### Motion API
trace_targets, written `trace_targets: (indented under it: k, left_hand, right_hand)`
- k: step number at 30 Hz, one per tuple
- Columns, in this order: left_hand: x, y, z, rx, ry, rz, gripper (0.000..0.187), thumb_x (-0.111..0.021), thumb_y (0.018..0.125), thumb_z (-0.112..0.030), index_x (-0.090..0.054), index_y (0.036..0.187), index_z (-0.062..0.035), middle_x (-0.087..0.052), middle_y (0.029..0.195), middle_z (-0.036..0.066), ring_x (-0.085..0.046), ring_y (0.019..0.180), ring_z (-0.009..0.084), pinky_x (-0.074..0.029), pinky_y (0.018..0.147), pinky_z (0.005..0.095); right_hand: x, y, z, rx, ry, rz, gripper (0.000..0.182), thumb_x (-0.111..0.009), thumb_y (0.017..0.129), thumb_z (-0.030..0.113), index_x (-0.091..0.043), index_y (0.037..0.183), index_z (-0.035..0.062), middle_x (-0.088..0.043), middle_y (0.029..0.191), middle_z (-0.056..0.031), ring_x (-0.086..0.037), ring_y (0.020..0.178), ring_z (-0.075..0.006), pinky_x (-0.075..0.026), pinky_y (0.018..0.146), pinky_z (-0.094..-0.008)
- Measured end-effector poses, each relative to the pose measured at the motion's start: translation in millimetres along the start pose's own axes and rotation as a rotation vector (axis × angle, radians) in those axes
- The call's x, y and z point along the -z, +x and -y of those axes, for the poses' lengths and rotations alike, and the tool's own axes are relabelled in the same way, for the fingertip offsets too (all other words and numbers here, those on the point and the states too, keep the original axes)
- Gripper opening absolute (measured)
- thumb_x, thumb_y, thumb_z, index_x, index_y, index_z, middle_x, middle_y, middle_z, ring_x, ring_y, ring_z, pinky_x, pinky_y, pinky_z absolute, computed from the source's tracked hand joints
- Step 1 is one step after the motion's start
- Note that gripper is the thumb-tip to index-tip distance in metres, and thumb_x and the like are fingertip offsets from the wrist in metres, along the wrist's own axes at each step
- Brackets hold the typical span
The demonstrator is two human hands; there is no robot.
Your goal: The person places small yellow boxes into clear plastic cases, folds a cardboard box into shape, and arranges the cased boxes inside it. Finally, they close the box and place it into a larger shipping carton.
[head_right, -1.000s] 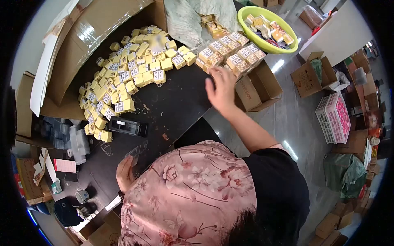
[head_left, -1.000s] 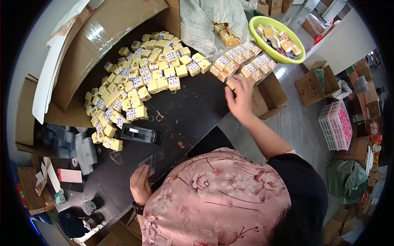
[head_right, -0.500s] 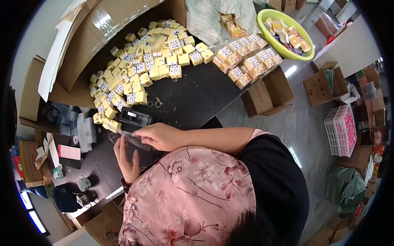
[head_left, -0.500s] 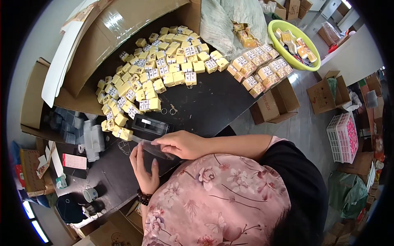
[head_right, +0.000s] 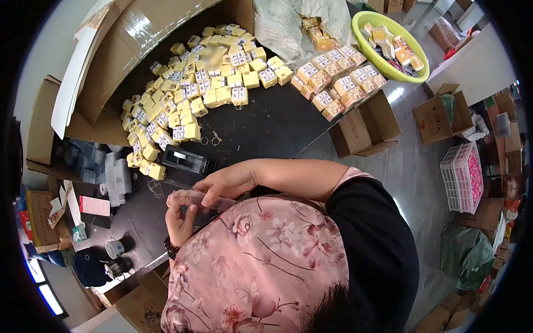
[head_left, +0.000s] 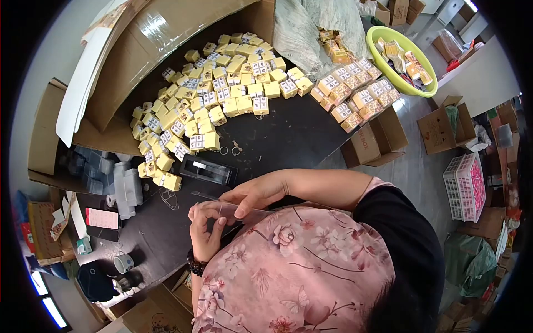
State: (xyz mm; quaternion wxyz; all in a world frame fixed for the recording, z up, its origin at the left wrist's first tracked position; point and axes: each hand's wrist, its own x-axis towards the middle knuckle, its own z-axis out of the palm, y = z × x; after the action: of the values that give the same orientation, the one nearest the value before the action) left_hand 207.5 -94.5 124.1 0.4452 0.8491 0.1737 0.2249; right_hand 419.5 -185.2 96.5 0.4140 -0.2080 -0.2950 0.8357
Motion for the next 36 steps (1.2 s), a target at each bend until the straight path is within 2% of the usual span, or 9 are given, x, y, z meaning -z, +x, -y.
trace_targets:
  k: [6,11,14,16,18,21,23,31,36]
  left_hand:
    - [13,18,-28,-0.051,0.054,0.162,0.030,-0.086,0.067,-0.021,-0.068,0.088,-0.0085,-0.070,0.097,0.005,-0.063,0.099,0.0212,-0.025,0.108,0.0432]
    - [16,20,-22,-0.045,0.074,0.399,0.017,-0.081,0.074,-0.015,-0.069,0.084,-0.0086,-0.072,0.094,0.006,-0.066,0.097,0.0186,-0.027,0.106,0.0414]
    - [7,12,-6,0.022,-0.061,0.316,0.012,-0.073,0.083,-0.006,-0.063,0.089,-0.0045,-0.073,0.094,0.007,-0.069,0.093,0.0203,-0.043,0.094,0.0376]
    - [6,8,-1,-0.033,-0.058,0.247,0.012,-0.070,0.086,-0.004,-0.060,0.091,-0.0025,-0.073,0.095,0.008,-0.070,0.091,0.0195,-0.048,0.089,0.0351]
    - [7,2,-3,0.448,-0.294,0.175,0.012,-0.064,0.091,-0.001,-0.054,0.095,0.0005,-0.073,0.099,0.012,-0.069,0.093,0.0179,-0.053,0.082,0.0305]
    - [-2,-4,16,0.466,-0.620,0.102,0.011,-0.061,0.094,-0.001,-0.053,0.101,0.0025,-0.071,0.103,0.017,-0.068,0.097,0.0171,-0.054,0.084,0.0290]
    - [-8,-1,14,0.547,-0.717,0.137,0.012,-0.061,0.094,-0.001,-0.053,0.104,0.0028,-0.071,0.104,0.018,-0.068,0.097,0.0181,-0.054,0.084,0.0292]
    - [-13,-10,46,0.792,-1.120,0.179,0.024,-0.059,0.096,-0.002,-0.060,0.119,0.0038,-0.070,0.108,0.017,-0.068,0.097,0.0195,-0.055,0.088,0.0330]
    - [-12,-9,43,0.761,-1.079,0.233,0.028,-0.058,0.096,-0.002,-0.059,0.124,0.0022,-0.068,0.114,0.016,-0.067,0.102,0.0186,-0.053,0.093,0.0318]
  right_hand:
    - [15,11,9,-0.006,-0.506,-0.137,0.040,-0.078,0.084,0.016,-0.059,0.114,-0.0020,-0.069,0.088,-0.0027,-0.064,0.081,-0.0101,-0.051,0.074,-0.0249]
    - [3,-24,44,0.056,-0.874,-0.222,0.048,-0.075,0.088,0.020,-0.055,0.127,-0.0002,-0.068,0.111,-0.0117,-0.064,0.103,-0.0160,-0.053,0.084,-0.0285]
    - [35,-68,101,0.336,-1.006,-0.651,0.038,-0.072,0.089,0.019,-0.061,0.122,0.0029,-0.065,0.119,-0.0102,-0.063,0.104,-0.0167,-0.053,0.087,-0.0313]
    - [78,-110,149,0.428,-1.283,-1.125,0.024,-0.066,0.093,0.019,-0.066,0.110,0.0020,-0.069,0.103,-0.0079,-0.064,0.094,-0.0137,-0.052,0.081,-0.0295]
    - [153,-162,187,0.267,-1.384,-1.536,0.025,-0.067,0.090,0.020,-0.068,0.108,0.0024,-0.072,0.098,-0.0085,-0.068,0.088,-0.0189,-0.053,0.080,-0.0317]
    - [220,-234,214,-0.136,-1.740,-1.805,0.023,-0.062,0.083,0.017,-0.070,0.097,0.0009,-0.071,0.095,-0.0203,-0.069,0.092,-0.0350,-0.054,0.082,-0.0425]
    - [266,-270,227,-0.564,-1.814,-1.668,0.027,-0.057,0.083,0.011,-0.066,0.105,-0.0036,-0.068,0.102,-0.0261,-0.067,0.098,-0.0381,-0.053,0.085,-0.0434]
    - [306,-290,219,-0.515,-1.712,-1.890,0.050,-0.062,0.079,0.007,-0.046,0.126,-0.0008,-0.050,0.130,-0.0310,-0.061,0.107,-0.0435,-0.051,0.089,-0.0468]
    - [313,-301,211,-0.688,-2.125,-1.834,0.043,-0.051,0.089,0.008,-0.042,0.131,0.0013,-0.051,0.136,-0.0266,-0.060,0.116,-0.0404,-0.051,0.093,-0.0470]
